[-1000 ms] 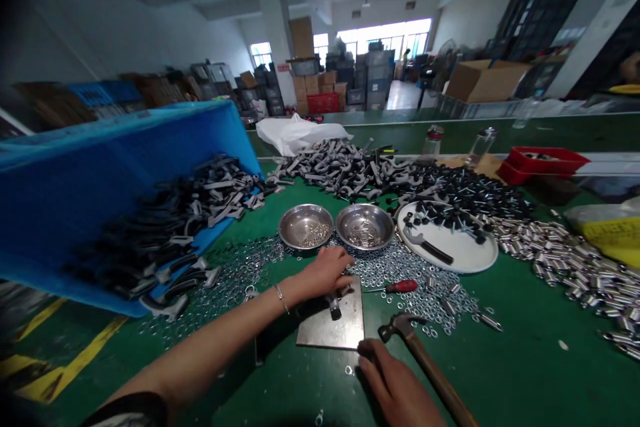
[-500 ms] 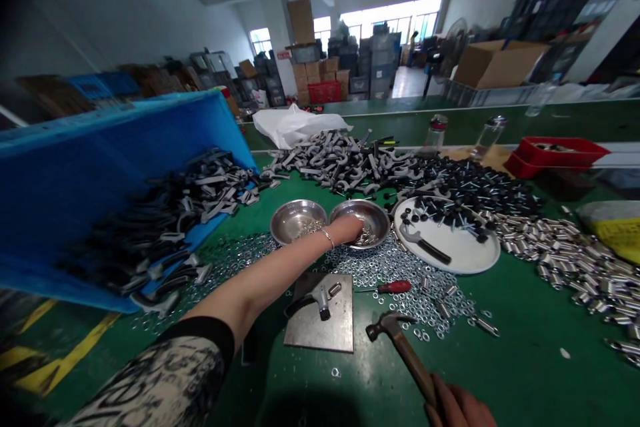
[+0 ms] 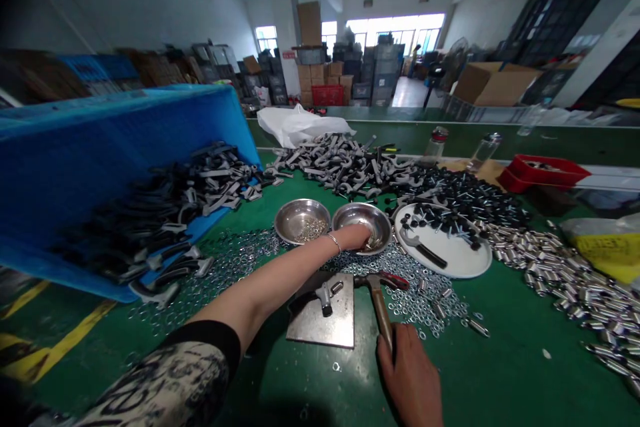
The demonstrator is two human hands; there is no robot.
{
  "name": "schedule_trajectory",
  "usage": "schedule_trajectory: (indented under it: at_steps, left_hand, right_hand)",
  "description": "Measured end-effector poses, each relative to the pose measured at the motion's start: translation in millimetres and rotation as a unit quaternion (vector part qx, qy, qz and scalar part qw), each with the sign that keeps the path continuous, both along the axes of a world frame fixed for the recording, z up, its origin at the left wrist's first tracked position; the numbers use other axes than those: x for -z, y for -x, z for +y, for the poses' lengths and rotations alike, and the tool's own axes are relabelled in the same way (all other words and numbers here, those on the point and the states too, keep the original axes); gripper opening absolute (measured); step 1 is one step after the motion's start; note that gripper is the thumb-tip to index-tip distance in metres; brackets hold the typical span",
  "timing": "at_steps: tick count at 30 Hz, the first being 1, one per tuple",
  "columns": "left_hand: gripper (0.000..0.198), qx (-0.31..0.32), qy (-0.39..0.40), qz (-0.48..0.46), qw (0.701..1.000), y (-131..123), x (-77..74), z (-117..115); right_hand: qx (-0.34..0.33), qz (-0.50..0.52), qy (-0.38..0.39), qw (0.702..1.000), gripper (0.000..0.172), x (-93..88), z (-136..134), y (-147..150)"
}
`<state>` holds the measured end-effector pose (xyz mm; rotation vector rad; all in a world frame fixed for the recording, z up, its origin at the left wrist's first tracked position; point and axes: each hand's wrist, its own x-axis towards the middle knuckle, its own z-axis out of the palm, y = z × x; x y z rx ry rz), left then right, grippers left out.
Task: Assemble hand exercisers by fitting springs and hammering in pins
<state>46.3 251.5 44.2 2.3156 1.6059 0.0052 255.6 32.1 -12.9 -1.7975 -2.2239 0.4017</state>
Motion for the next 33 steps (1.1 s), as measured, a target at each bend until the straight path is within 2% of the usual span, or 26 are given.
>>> schedule_trajectory:
  at_steps: [4,9,12,15,21,24,27,30,32,33]
  left_hand:
    - [0.035,-0.024,-0.011,0.001,1.000,3,-0.1,7]
    - [0.035,-0.058,-0.038,-0.003,0.998,19,0.2,9]
    - [0.025,-0.071,-0.069,-0.015,0.995,23,0.9,5]
    - [0.018,-0.074,-0.101,-0.041,0.991,21,1.9,2]
    - [0.030,-0.075,-0.111,-0.123,0.983,22,5.0,6]
    - [0.022,-0.097,-0.118,-0.156,0.976,31,1.5,1]
    - [0.016,-0.125,-0.145,-0.192,0.962,39,-8.0,-17]
    - [0.018,-0.128,-0.152,-0.237,0.951,50,-12.4,-59]
    - [0.019,-0.129,-0.117,-0.290,0.941,62,-7.0,-97]
    - [0.019,-0.143,-0.081,-0.334,0.928,68,-1.9,-116]
  right_hand:
    - [0.005,0.004,-0.006,1.000,0.020,-2.5,-2,1]
    - [0.010,0.006,0.001,1.000,0.022,-3.4,-1,1]
    - [0.009,0.002,0.005,1.000,0.022,-2.0,0,1]
    - [0.009,-0.001,0.010,1.000,0.022,-2.3,0,1]
    - [0.016,-0.016,0.024,0.999,0.024,-4.6,-1,4]
    - [0.018,-0.026,0.044,0.999,0.027,-4.5,-1,4]
    - [0.010,-0.012,0.087,0.996,0.032,-7.4,5,0]
    - [0.008,0.095,0.158,0.983,0.042,-14.7,18,-6]
    - [0.008,0.212,0.224,0.951,0.046,-20.7,27,-9]
    - [0.010,0.269,0.267,0.925,0.046,-23.5,31,-9]
